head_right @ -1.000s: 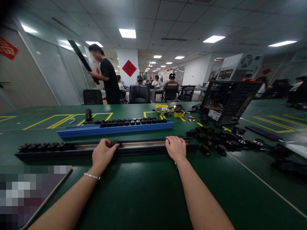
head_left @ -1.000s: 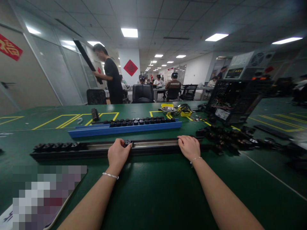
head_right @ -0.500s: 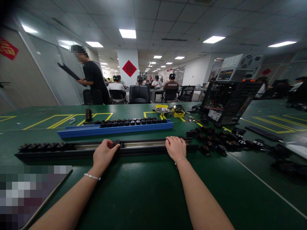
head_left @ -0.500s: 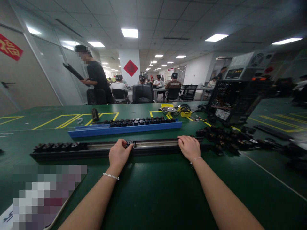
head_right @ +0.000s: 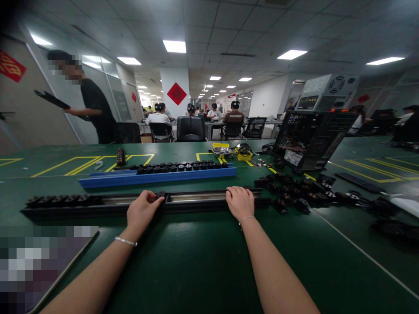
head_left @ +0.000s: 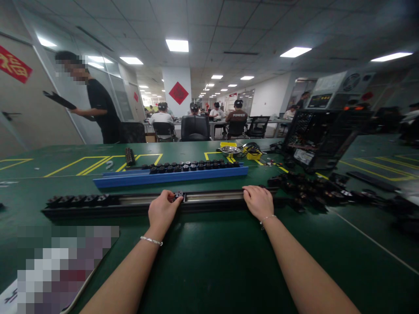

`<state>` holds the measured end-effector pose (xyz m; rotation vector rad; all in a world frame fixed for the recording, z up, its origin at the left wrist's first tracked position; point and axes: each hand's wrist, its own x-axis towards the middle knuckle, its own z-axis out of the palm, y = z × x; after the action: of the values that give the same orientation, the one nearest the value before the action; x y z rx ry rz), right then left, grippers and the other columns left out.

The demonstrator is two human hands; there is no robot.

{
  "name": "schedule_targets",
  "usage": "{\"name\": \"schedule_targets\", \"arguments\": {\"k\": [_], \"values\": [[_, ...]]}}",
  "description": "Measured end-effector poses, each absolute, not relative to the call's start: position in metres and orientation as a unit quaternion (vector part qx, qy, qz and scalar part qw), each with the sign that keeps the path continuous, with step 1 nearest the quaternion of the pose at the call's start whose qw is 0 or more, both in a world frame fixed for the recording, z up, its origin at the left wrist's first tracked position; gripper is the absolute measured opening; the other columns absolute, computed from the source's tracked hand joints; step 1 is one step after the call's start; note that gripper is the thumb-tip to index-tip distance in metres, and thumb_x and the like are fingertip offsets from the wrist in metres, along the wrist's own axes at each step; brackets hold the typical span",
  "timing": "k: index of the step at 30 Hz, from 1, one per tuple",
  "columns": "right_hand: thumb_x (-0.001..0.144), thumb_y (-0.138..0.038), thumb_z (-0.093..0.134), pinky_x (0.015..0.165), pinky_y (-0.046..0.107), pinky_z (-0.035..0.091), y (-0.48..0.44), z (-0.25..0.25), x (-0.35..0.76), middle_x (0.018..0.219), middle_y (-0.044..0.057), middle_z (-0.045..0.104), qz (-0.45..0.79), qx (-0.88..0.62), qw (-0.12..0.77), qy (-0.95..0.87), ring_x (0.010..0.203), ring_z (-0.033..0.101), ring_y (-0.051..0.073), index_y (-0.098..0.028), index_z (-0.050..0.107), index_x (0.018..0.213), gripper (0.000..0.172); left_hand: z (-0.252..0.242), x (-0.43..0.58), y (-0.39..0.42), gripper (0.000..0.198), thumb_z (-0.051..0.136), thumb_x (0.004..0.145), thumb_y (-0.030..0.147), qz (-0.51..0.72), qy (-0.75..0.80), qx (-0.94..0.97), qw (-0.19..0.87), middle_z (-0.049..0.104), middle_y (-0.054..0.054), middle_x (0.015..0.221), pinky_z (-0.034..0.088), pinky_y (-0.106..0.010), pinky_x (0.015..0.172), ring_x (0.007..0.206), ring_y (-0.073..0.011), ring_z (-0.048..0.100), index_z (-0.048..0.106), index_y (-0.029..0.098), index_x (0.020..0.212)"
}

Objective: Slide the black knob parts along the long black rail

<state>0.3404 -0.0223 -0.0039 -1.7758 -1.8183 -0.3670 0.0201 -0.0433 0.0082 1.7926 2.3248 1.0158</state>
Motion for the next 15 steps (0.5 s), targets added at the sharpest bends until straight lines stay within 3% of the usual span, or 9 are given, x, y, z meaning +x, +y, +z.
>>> {"name": "schedule_targets", "arguments": {"k": [15], "values": [[0.089, -0.032, 0.035, 0.095, 0.037, 0.028, -0.0238, -0.0016, 0.3399, 0.109, 0.001, 0.067, -0.118, -0.670, 0.277, -0.679, 0.106, 0.054, 0.018, -0.027, 0.067, 0.099, 0.034, 0.0071, 0.0196, -0.0434, 0.029, 0.057, 0.075, 0.052, 0.328, 0.736, 0.593, 0.017, 0.068, 0.000, 0.077, 0.038, -0.026, 0.060, 0.074, -0.0177, 0.062, 0.061, 0.024, 0.082]]}}
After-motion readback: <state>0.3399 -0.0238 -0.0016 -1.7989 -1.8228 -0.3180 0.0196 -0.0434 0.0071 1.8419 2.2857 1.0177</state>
